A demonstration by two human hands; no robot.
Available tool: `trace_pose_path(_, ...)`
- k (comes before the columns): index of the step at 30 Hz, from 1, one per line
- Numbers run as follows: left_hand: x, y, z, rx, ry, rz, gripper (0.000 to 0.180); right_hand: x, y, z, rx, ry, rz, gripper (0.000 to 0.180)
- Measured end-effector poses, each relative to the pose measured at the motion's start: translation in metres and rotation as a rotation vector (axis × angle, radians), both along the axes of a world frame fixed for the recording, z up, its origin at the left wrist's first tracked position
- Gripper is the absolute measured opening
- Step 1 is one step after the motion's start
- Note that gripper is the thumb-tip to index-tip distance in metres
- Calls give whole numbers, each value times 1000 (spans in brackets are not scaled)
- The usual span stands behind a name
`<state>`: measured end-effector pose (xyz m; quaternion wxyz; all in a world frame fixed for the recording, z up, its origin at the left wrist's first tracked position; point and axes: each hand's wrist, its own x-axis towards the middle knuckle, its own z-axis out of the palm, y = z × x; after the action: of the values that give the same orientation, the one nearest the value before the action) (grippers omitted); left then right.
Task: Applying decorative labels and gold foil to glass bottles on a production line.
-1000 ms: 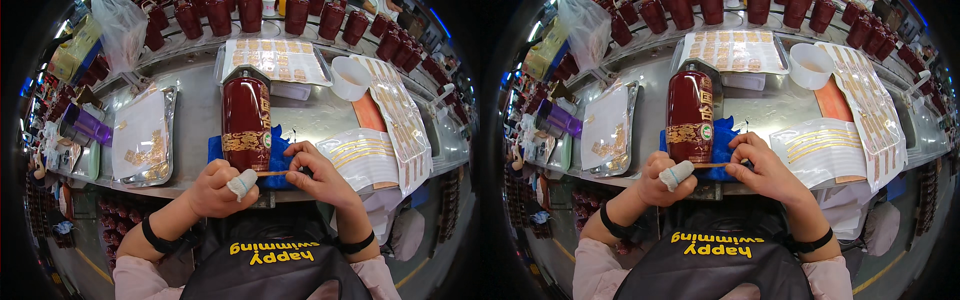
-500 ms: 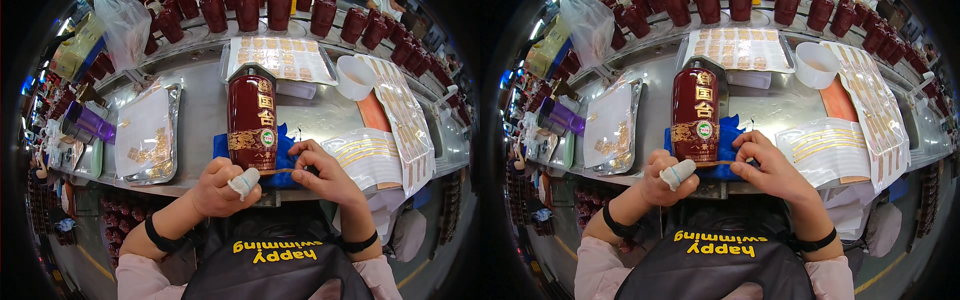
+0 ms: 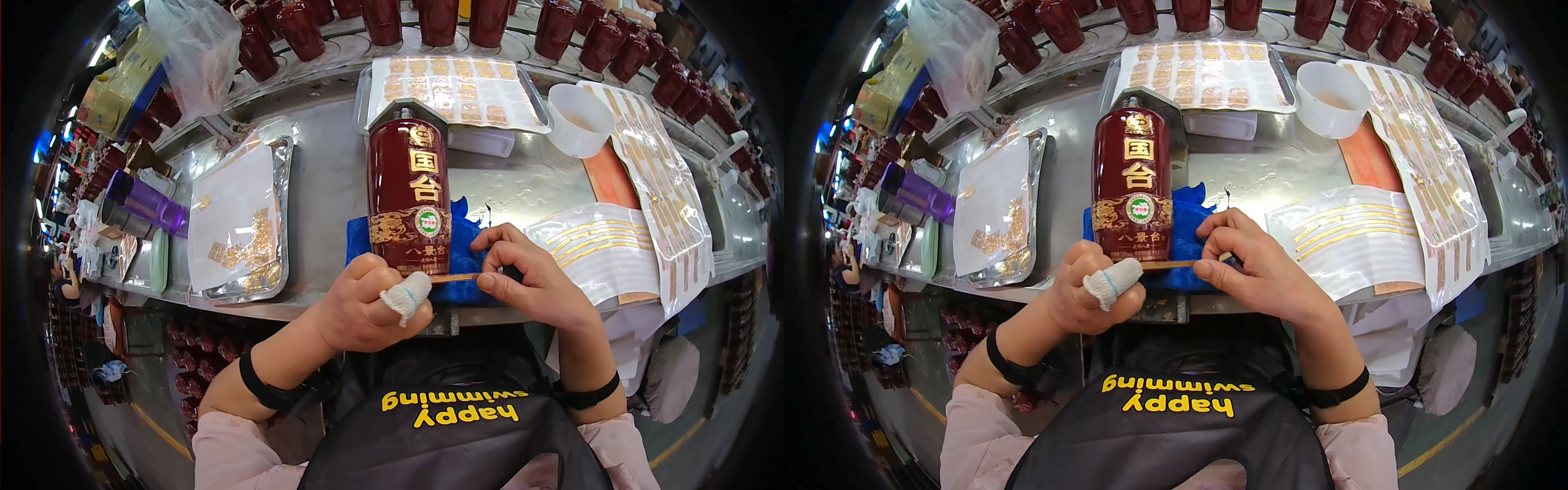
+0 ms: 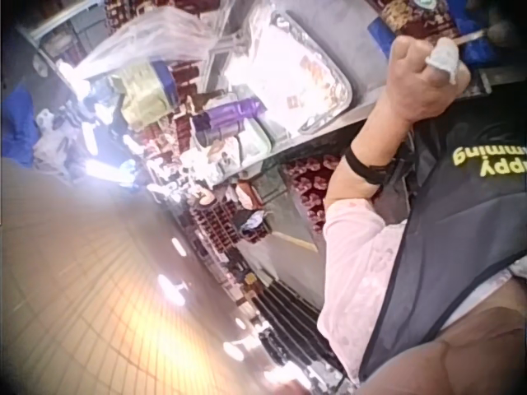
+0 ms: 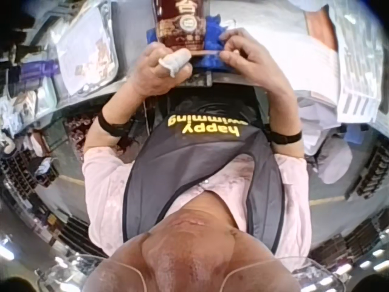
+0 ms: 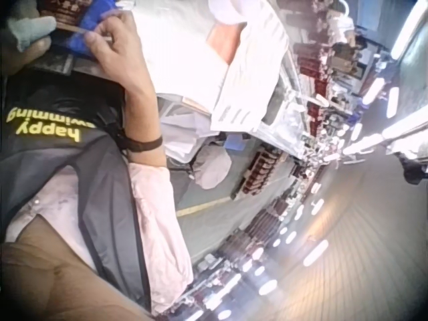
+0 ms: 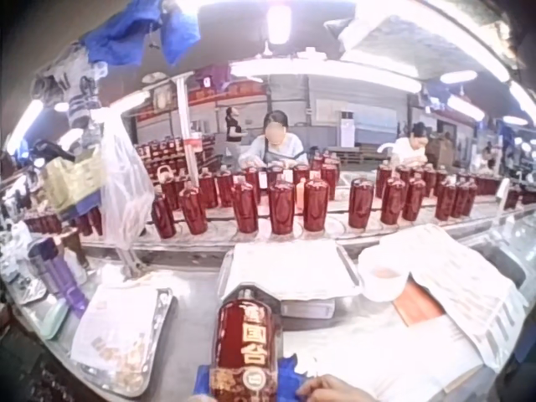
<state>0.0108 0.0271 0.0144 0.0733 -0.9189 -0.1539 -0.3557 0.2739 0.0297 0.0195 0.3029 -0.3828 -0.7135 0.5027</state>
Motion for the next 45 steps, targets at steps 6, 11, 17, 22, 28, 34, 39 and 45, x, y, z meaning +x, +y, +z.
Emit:
trace_pose_path(6,-5,-7,-4,-87,-70,63,25,-3,1,-1,-21,16,8,22)
trace_pose_path(11,3,0,4,-32,-1,9,27,-2,1,2,-50,2,0,23)
trace_pose_path(17,-6,-8,-11,-111,-108,48,27,-3,1,-2,-16,30,27,23)
trace_pose_path(22,1,-4,2,-60,-7,27,28,-2,3,-2,-25,7,13,23)
trace_pose_path(28,-8,-8,-13,-101,-98,65,26,-5,4,-3,-3,27,23,23)
trace_pose_path(34,1,-2,2,-34,23,20,26,-2,5,-1,-24,0,18,25)
trace_pose_path(39,-11,-10,-12,-138,-70,103,27,-5,6,0,-6,7,28,25)
trace_pose_path(45,3,-1,3,-54,15,18,28,-2,7,-3,-29,-2,32,25)
